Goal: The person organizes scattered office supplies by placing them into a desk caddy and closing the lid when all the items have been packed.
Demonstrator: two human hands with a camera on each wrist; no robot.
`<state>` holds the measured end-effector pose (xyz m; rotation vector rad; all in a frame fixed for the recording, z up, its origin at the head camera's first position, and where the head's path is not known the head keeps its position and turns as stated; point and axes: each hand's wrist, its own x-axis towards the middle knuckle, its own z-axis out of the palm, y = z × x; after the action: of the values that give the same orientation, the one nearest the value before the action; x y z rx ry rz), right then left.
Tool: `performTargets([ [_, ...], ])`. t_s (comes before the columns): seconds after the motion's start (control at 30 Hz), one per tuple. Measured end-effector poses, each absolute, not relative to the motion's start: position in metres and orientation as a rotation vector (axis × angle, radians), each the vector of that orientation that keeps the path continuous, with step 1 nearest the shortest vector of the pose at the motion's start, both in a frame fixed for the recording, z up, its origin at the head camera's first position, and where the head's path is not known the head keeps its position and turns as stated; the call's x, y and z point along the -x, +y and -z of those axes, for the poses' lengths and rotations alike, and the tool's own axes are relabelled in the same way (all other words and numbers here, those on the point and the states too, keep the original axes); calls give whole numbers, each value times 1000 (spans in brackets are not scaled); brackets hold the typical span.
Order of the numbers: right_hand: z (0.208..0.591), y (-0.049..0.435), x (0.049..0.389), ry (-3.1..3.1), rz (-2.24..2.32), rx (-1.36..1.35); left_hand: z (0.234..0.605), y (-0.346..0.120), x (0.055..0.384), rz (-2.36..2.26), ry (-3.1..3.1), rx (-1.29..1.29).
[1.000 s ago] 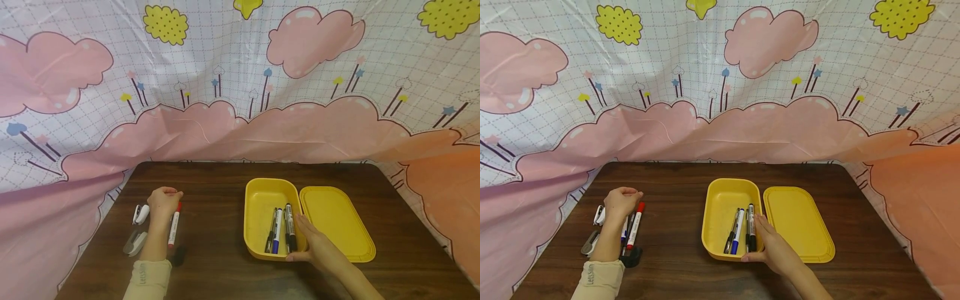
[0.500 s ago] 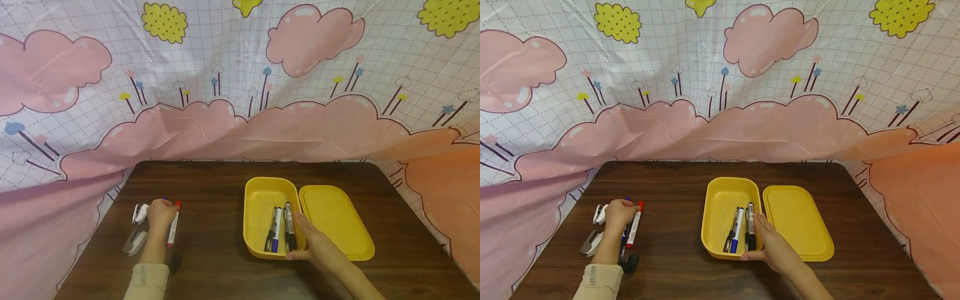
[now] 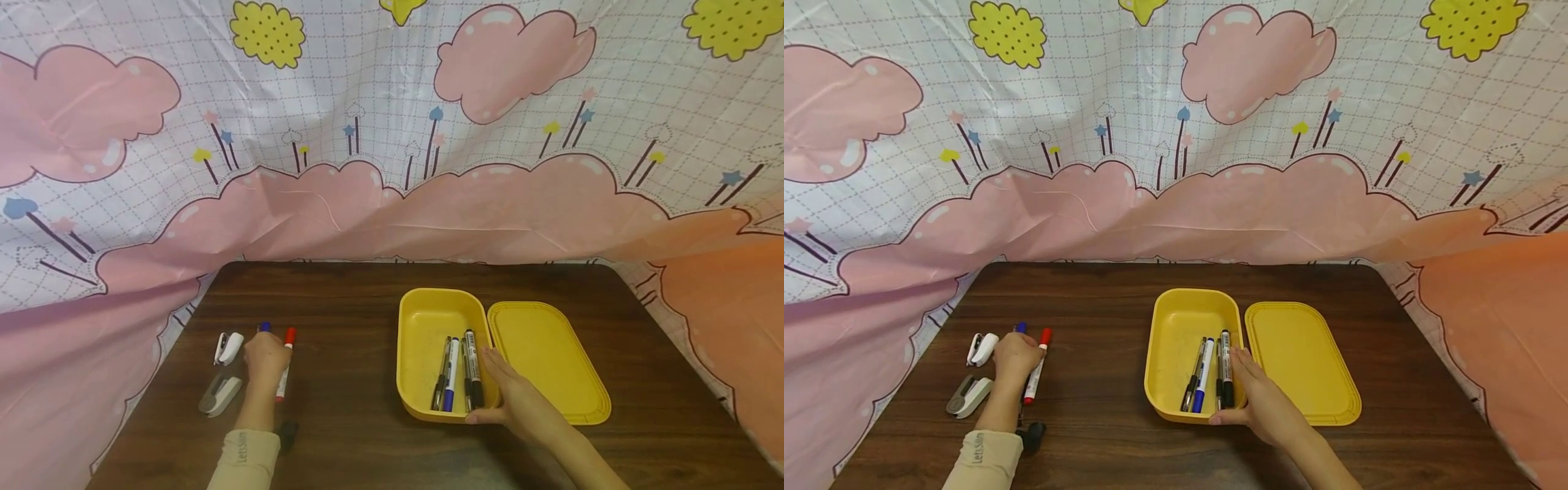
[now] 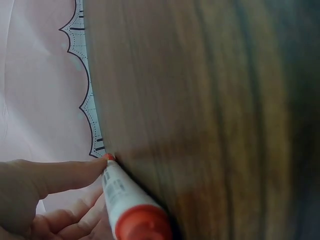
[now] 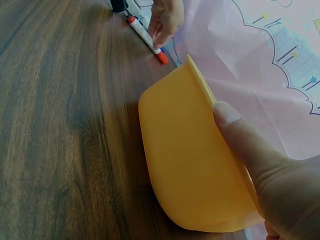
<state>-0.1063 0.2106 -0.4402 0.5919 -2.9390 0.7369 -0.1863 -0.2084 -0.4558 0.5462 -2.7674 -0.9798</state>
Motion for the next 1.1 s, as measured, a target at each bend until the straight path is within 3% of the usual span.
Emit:
performTargets([
  [0.43,440,211,107,-2947,-743,-583,448,-206,189,1058,-2793,-584],
  [1.1,443,211,107,-2933,-752,-595,399,-183,189,1155,-2683,-527],
])
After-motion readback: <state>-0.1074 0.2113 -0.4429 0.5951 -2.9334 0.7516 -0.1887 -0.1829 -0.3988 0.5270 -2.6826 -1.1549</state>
